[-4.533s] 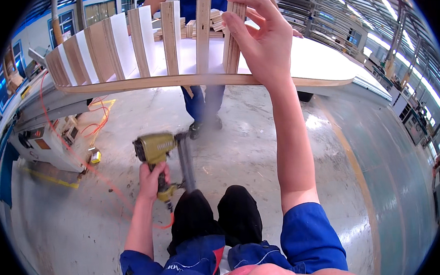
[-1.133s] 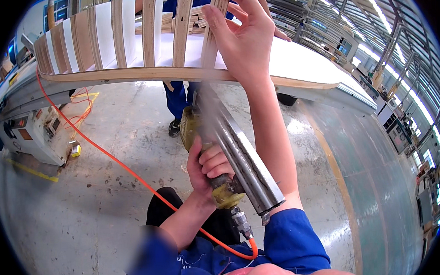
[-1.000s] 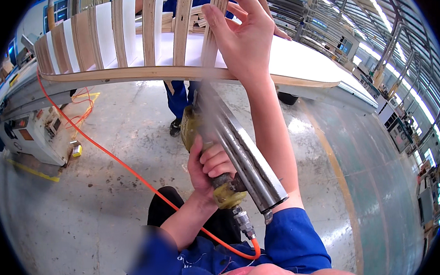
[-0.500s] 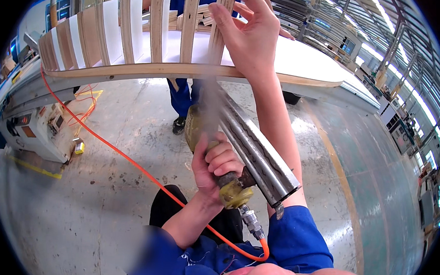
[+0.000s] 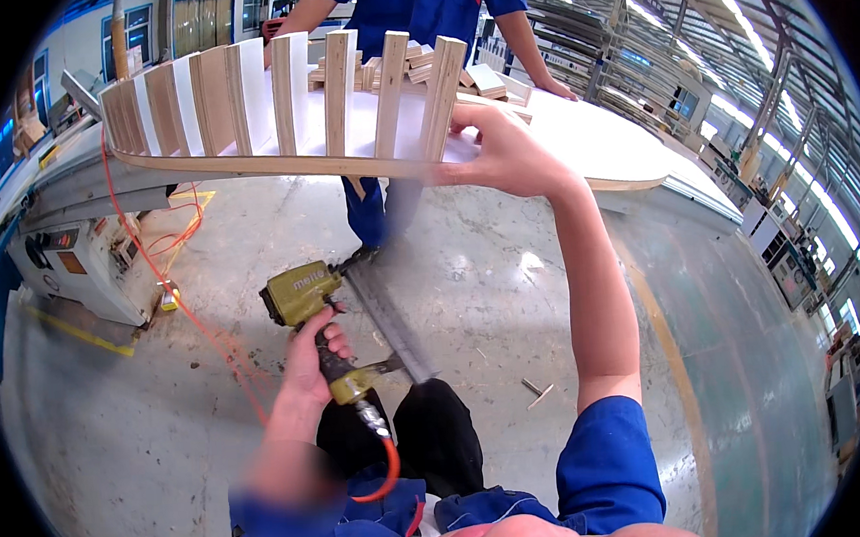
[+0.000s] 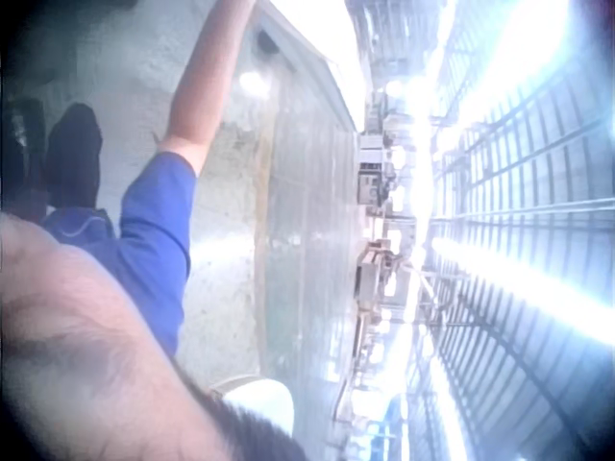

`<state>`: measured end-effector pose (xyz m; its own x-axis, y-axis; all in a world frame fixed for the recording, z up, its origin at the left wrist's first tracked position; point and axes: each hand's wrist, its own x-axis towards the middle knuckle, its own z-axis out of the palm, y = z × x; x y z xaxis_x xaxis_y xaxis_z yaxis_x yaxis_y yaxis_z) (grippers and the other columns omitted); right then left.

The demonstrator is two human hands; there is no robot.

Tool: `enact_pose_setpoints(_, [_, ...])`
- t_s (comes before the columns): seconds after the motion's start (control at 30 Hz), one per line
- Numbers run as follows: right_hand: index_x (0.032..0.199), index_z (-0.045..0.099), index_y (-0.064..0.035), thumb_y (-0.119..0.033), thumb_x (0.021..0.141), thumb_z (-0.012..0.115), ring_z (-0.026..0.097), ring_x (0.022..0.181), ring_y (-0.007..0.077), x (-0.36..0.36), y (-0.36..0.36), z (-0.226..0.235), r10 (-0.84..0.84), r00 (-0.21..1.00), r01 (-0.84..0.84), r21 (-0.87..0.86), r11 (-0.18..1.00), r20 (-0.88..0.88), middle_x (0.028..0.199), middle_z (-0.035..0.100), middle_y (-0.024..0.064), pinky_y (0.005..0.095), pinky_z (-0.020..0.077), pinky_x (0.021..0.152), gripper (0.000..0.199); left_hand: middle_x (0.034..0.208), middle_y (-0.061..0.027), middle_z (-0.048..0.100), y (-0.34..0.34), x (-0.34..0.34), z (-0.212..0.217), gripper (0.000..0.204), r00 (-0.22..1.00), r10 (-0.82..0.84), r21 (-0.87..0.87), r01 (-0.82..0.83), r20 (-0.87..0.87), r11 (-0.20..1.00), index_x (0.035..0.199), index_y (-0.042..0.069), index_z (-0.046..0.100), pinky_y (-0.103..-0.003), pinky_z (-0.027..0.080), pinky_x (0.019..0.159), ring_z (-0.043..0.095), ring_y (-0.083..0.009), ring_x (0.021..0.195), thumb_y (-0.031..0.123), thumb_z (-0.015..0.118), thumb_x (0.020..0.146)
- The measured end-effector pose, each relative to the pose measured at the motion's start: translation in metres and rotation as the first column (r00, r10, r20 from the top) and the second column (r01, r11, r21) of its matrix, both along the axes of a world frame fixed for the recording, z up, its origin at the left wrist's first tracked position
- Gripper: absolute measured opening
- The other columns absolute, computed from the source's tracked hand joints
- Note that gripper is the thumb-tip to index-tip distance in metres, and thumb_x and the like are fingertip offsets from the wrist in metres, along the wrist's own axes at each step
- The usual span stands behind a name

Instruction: The person kneels on the floor and assembles a wooden frame by attaching vertical slats to a curved base. They use a pneumatic nail gun to secure each slat in place, picking up pieces from a nearby table and aligning them before fastening.

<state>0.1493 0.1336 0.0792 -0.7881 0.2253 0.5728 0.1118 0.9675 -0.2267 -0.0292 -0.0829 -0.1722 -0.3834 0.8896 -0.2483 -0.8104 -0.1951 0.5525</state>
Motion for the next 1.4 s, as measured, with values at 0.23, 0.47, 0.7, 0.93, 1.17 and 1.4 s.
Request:
enact_pose_setpoints(0.23, [0.109,0.076,0.0034,-0.049,0.081,0.085,0.065,0.088,0.0184,0.0,0.003,0.0,0.013,0.994,0.012,-0.22,0.975,0.108,0.097,0.072,0.0128,0.0286,0.0515,0.079,0.06,0.094,-0.0214,0.073,-0.022,-0.094,-0.172,0.033,0.121,-0.322,-0.34,-0.463,-0.939,0.818,0.108,-0.003,0.068,-0.046,0.056,0.078,0.071,-0.0379,0.088,0.014,0.075,0.081])
enact_pose_setpoints(0.47, [0.11,0.077,0.0012,-0.035,0.1,0.069,0.066,0.086,0.0145,0.01,0.022,0.014,0.12,0.992,-0.096,-0.345,0.934,0.047,0.096,0.073,0.0087,0.0287,0.0534,0.076,0.038,0.103,-0.0282,0.072,-0.089,-0.079,-0.393,0.029,0.166,-0.709,-0.673,-0.518,-0.685,0.528,0.103,-0.002,0.07,-0.054,0.055,0.085,0.069,-0.0464,0.102,0.015,0.066,0.08])
enact_pose_setpoints(0.7, [0.114,0.077,-0.0043,-0.039,0.098,0.07,0.071,0.101,0.0219,0.023,0.112,0.043,-0.458,0.889,0.458,0.075,0.886,-0.016,0.107,0.076,0.0133,0.0339,0.0571,0.089,0.039,0.098,-0.0259,0.073,-0.133,-0.035,-0.504,0.027,0.091,-0.778,-0.686,-0.543,-0.622,0.485,0.108,0.001,0.059,-0.056,0.057,0.078,0.071,-0.0461,0.092,0.023,0.061,0.092])
enact_pose_setpoints(0.93, [0.124,0.073,-0.0036,-0.032,0.098,0.072,0.067,0.112,0.026,0.015,0.128,0.029,-0.464,0.829,0.48,0.029,0.877,0.312,0.127,0.07,0.0151,0.0362,0.05,0.107,0.039,0.11,-0.0276,0.071,-0.135,-0.031,-0.535,0.031,0.205,-0.812,-0.787,-0.456,-0.547,0.415,0.12,0.005,0.056,-0.058,0.056,0.085,0.068,-0.0491,0.103,0.027,0.053,0.098])
enact_pose_setpoints(1.17, [0.136,0.066,0.0009,-0.028,0.093,0.073,0.066,0.114,0.0235,0.042,0.107,0.046,-0.496,0.734,0.565,-0.012,0.825,0.465,0.128,0.07,0.0164,0.0336,0.0488,0.106,0.052,0.119,-0.0335,0.066,-0.141,-0.063,-0.57,0.035,0.133,-0.829,-0.82,-0.295,-0.544,0.49,0.116,-0.001,0.059,-0.054,0.053,0.093,0.062,-0.0528,0.113,0.026,0.062,0.094])
enact_pose_setpoints(1.4, [0.125,0.073,-0.0014,-0.035,0.084,0.077,0.068,0.109,0.0267,0.076,0.118,0.066,-0.558,0.701,0.535,0.188,0.823,0.445,0.12,0.073,0.0171,0.0372,0.0516,0.1,0.053,0.098,-0.0217,0.063,-0.01,-0.132,-0.361,0.021,-0.034,-0.322,-0.24,-0.592,-0.946,0.77,0.105,-0.002,0.06,-0.049,0.051,0.08,0.062,-0.041,0.09,0.002,0.067,0.085])
